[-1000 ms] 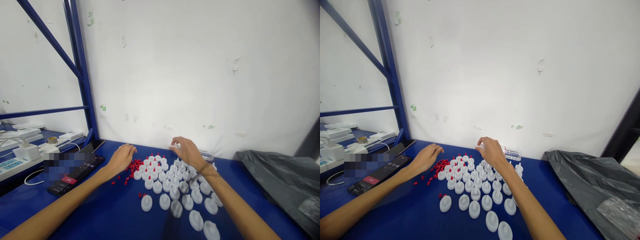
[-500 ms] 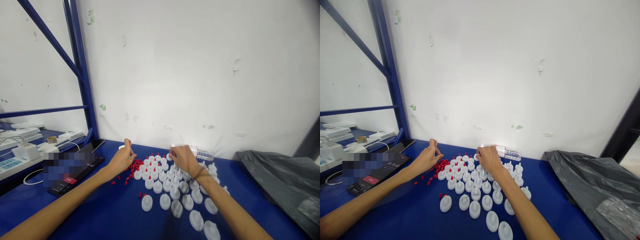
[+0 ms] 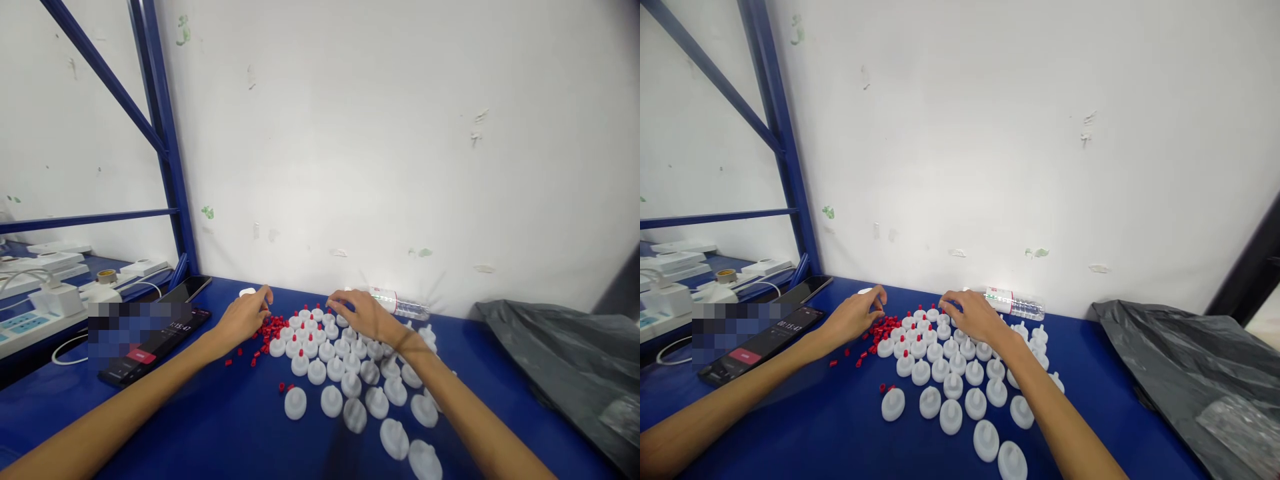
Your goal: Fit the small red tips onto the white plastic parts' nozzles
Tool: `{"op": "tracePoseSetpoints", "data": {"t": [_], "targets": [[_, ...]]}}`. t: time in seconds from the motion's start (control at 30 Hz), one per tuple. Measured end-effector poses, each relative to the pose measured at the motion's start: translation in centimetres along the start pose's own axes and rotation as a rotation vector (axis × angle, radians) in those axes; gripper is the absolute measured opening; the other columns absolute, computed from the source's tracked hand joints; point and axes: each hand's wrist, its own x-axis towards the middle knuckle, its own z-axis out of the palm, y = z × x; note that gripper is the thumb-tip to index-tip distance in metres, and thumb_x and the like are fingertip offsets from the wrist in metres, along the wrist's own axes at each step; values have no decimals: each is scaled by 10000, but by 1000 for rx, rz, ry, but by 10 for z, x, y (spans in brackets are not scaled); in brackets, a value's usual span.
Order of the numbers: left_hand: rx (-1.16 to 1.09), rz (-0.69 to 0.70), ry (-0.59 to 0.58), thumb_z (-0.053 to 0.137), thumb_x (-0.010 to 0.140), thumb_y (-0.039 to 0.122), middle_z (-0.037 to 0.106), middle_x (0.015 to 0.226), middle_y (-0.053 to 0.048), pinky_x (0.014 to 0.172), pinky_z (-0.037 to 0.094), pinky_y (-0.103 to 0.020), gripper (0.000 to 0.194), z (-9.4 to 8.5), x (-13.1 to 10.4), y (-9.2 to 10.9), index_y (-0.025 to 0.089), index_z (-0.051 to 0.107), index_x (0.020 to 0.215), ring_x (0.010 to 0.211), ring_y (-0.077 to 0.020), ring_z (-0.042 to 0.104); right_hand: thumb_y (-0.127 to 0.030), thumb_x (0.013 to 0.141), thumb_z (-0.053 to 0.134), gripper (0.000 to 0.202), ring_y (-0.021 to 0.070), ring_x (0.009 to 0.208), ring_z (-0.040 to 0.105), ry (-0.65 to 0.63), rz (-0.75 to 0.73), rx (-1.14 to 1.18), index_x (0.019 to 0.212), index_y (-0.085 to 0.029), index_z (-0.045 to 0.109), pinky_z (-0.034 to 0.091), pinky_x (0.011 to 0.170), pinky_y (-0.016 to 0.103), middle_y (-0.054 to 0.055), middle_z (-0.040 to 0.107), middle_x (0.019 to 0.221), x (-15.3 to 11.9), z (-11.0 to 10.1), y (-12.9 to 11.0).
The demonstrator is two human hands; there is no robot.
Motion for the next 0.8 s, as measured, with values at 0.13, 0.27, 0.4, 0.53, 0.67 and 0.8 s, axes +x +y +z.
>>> {"op": "tracePoseSetpoints", "data": {"t": [0.13,0.27,0.4,0.53,0.67,0.8], "targets": [[63,-35,-22,609,823,215,745,965,-46,682,405,-313,107,2,3,-3,233,649,920,932,-254,662,-450,1015,395,372,191,950,689,-67,-44,45,1122,-278,707,469,886,291,6,761,1016,0,8,5],[93,-46,-26,633,830,274,744,972,-59,689,409,-317,102,2,4,-4,237,712,883,934,-260,661,-429,1015,381,408,205,837,703,-100,-44,60,1036,-252,748,489,799,298,27,771,890,0,15,8],[79,-49,-43,650,820,309,753,926,-28,664,408,-307,103,0,4,-3,259,737,840,880,-244,672,-409,1011,404,374,207,888,691,-48,-31,73,1052,-251,740,479,850,314,32,764,958,-1,11,4],[51,-51,-37,666,807,363,757,862,-15,627,404,-302,129,0,2,-1,261,747,802,791,-231,675,-365,974,508,243,221,989,647,64,0,75,1049,-237,701,446,922,343,50,722,1027,-1,2,-1],[40,-26,36,559,883,390,750,832,-48,632,394,-327,244,-2,1,6,241,746,840,776,-254,664,-247,981,469,175,176,922,637,131,19,101,1047,-236,630,460,884,324,50,635,1077,1,-1,-5],[1,76,135,438,957,371,743,952,-57,728,423,-332,305,-6,-2,18,215,700,951,856,-241,650,-193,958,499,206,165,945,630,134,-10,134,1151,-257,535,475,881,316,26,609,1096,4,0,-14]]}}
